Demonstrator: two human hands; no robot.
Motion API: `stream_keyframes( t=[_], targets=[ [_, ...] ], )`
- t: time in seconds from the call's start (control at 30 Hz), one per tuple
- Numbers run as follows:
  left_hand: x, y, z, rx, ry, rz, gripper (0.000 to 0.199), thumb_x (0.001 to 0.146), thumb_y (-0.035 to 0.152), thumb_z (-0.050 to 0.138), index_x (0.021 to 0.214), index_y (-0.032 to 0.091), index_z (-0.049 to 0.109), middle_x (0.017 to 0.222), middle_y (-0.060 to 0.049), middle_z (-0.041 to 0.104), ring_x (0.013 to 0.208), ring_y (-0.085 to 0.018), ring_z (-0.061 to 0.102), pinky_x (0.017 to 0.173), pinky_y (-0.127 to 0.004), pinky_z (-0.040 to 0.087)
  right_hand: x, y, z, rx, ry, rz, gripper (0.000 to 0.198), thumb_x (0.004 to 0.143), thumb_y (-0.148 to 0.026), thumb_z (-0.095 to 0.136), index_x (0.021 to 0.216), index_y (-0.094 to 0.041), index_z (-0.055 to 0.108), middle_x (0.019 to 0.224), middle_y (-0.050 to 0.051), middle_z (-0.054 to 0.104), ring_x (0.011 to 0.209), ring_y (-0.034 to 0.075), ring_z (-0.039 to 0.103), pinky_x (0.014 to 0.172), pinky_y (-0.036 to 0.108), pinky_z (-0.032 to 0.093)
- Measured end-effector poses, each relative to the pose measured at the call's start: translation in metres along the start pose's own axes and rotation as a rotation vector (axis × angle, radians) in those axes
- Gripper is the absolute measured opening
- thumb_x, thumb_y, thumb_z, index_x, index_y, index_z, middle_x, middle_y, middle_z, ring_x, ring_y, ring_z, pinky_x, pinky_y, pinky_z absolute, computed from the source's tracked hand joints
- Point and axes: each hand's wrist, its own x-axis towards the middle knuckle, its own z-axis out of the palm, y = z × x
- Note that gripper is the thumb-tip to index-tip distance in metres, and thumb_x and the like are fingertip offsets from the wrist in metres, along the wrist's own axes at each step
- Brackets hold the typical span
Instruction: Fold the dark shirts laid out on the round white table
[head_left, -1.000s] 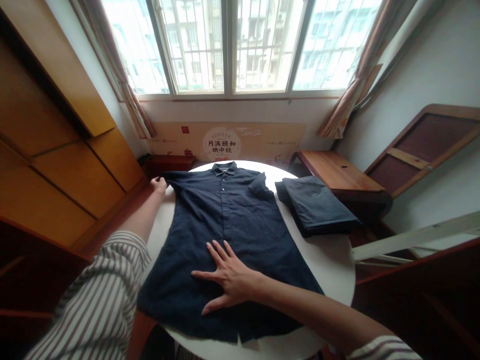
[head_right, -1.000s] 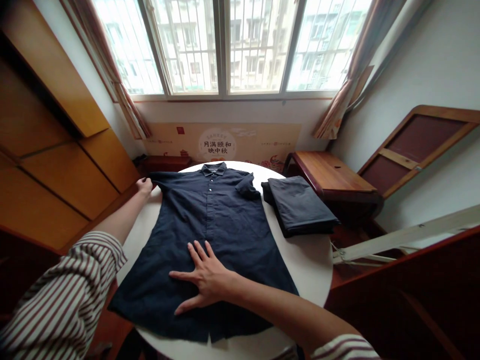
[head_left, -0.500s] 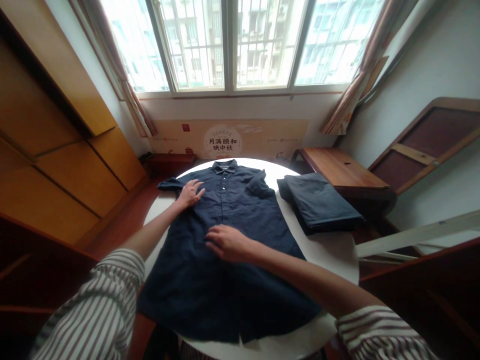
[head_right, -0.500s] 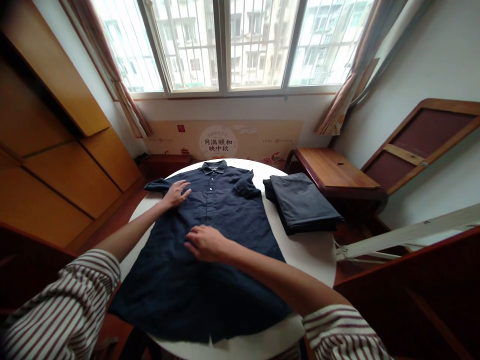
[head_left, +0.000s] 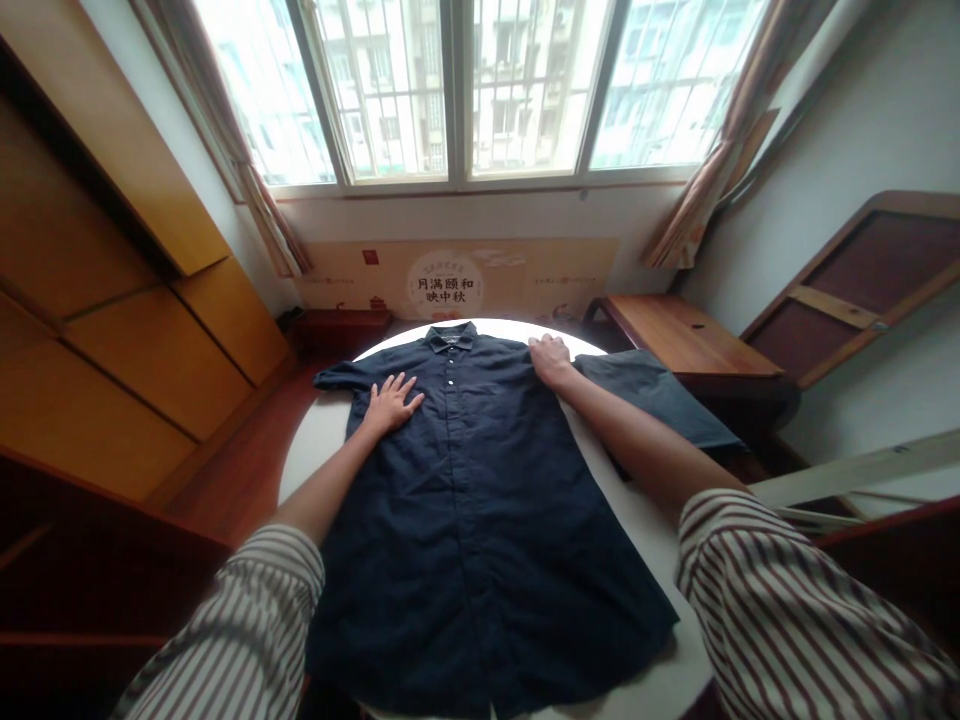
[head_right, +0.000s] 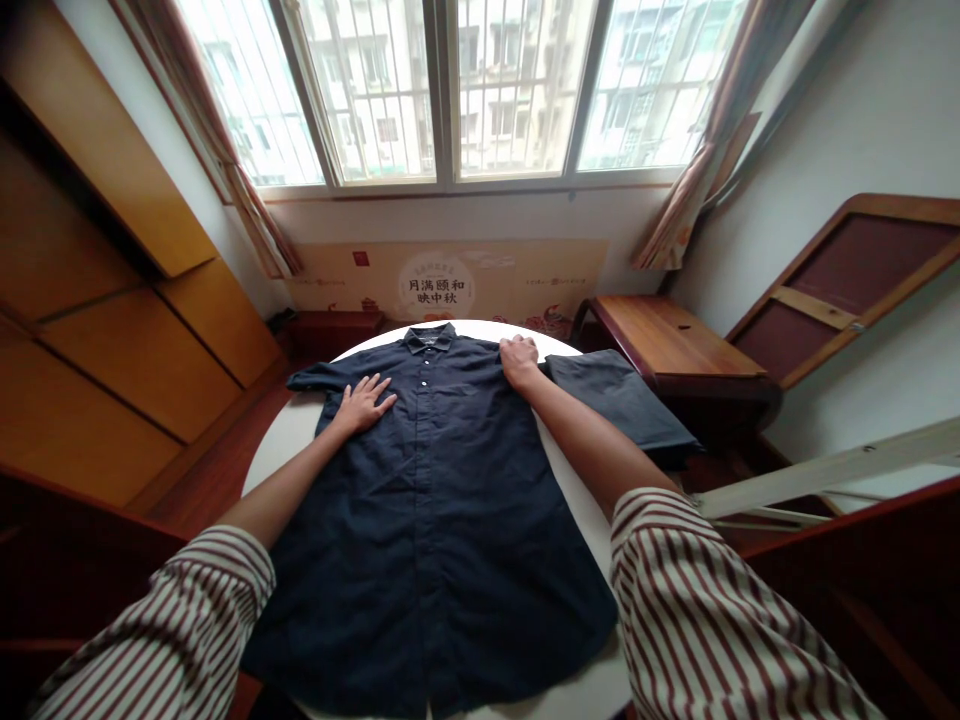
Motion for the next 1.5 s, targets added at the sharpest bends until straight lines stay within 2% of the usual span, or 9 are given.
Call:
stream_keyframes(
  t=[0.07, 0.13, 0.33, 0.63, 0.93, 1.1, 1.23, 1.4, 1.5],
  targets=[
    [0.0, 0.0, 0.001, -0.008, 0.008, -0.001, 0.067, 0.098, 0.061, 0.031, 0.155, 0.027, 0.033, 0.163, -0.006, 0.025, 0.151, -0.031, 0.019, 0.119, -0.061, 0.014, 0.006, 0.008, -0.002, -0.013, 0.029, 0.087, 0.046, 0.097, -0.018, 0.036, 0.137, 0.0, 0.051, 0.137, 0.036, 0.046, 0.128, 0.047, 0.044, 0.095, 0.067, 0.038],
    [0.001, -0.001, 0.003, -0.014, 0.011, -0.002, 0.067, 0.098, 0.061, 0.032, 0.155, 0.027, 0.033, 0.163, -0.006, 0.025, 0.151, -0.032, 0.019, 0.119, -0.061, 0.013, 0.011, 0.007, -0.001, 0.008, 0.028, 0.043, 0.047, 0.096, -0.022, 0.043, 0.137, -0.002, 0.051, 0.141, 0.032, 0.045, 0.132, 0.046, 0.039, 0.102, 0.068, 0.03],
    [0.002, -0.002, 0.004, -0.004, 0.02, 0.002, 0.066, 0.098, 0.061, 0.031, 0.155, 0.028, 0.032, 0.163, -0.006, 0.024, 0.151, -0.031, 0.019, 0.119, -0.06, 0.014, 0.033, -0.029, 0.025, 0.165, -0.128, -0.216, 0.047, 0.089, -0.029, 0.056, 0.134, -0.017, 0.057, 0.135, 0.016, 0.059, 0.122, 0.027, 0.055, 0.103, 0.034, 0.043],
    [0.002, -0.003, 0.005, 0.016, 0.017, -0.005, 0.066, 0.097, 0.062, 0.031, 0.155, 0.03, 0.032, 0.163, -0.004, 0.024, 0.151, -0.031, 0.02, 0.119, -0.06, 0.015, 0.065, -0.029, 0.07, 0.289, -0.2, 0.003, 0.068, 0.101, -0.059, 0.02, 0.158, -0.022, 0.024, 0.166, 0.015, 0.013, 0.149, 0.039, 0.017, 0.115, 0.06, 0.02],
    [0.002, -0.004, 0.004, 0.02, 0.021, 0.001, 0.066, 0.097, 0.063, 0.03, 0.155, 0.031, 0.032, 0.164, -0.003, 0.024, 0.15, -0.03, 0.021, 0.119, -0.061, 0.016, 0.058, -0.04, 0.075, 0.307, -0.084, 0.053, 0.065, 0.102, -0.051, 0.016, 0.157, -0.017, 0.026, 0.165, 0.016, 0.015, 0.149, 0.04, 0.014, 0.115, 0.064, 0.013],
    [0.002, -0.004, 0.003, 0.007, 0.014, 0.001, 0.066, 0.097, 0.062, 0.03, 0.155, 0.031, 0.032, 0.164, -0.003, 0.024, 0.151, -0.03, 0.02, 0.119, -0.061, 0.014, -0.006, -0.058, 0.068, 0.274, -0.009, -0.098, 0.055, 0.102, -0.039, 0.028, 0.15, -0.014, 0.04, 0.16, 0.018, 0.029, 0.146, 0.036, 0.026, 0.115, 0.055, 0.023],
    [0.002, -0.003, 0.002, -0.043, 0.032, 0.0, 0.064, 0.097, 0.06, 0.037, 0.153, 0.029, 0.038, 0.162, -0.006, 0.029, 0.149, -0.033, 0.022, 0.118, -0.062, 0.014, -0.104, -0.064, 0.074, 0.29, 0.022, -0.45, 0.057, 0.102, -0.04, 0.034, 0.151, -0.012, 0.04, 0.16, 0.019, 0.029, 0.148, 0.037, 0.023, 0.117, 0.053, 0.024],
    [-0.01, 0.004, -0.007, -0.182, 0.231, 0.086, 0.042, 0.095, 0.038, 0.051, 0.131, 0.018, 0.061, 0.143, -0.013, 0.054, 0.137, -0.028, 0.044, 0.118, -0.046, 0.03, -0.225, -0.038, 0.073, 0.425, 0.013, -0.681, 0.058, 0.103, -0.044, 0.037, 0.154, -0.017, 0.036, 0.162, 0.015, 0.026, 0.15, 0.033, 0.02, 0.118, 0.058, 0.024],
    [-0.049, 0.008, -0.02, -0.311, 0.336, 0.252, 0.029, 0.095, 0.026, 0.049, 0.116, 0.017, 0.066, 0.123, -0.012, 0.064, 0.121, -0.022, 0.057, 0.11, -0.036, 0.041, -0.272, -0.006, 0.067, 0.45, -0.049, -0.695, 0.062, 0.101, -0.049, 0.04, 0.156, -0.022, 0.03, 0.163, 0.011, 0.025, 0.151, 0.031, 0.017, 0.118, 0.06, 0.024]
  ],
)
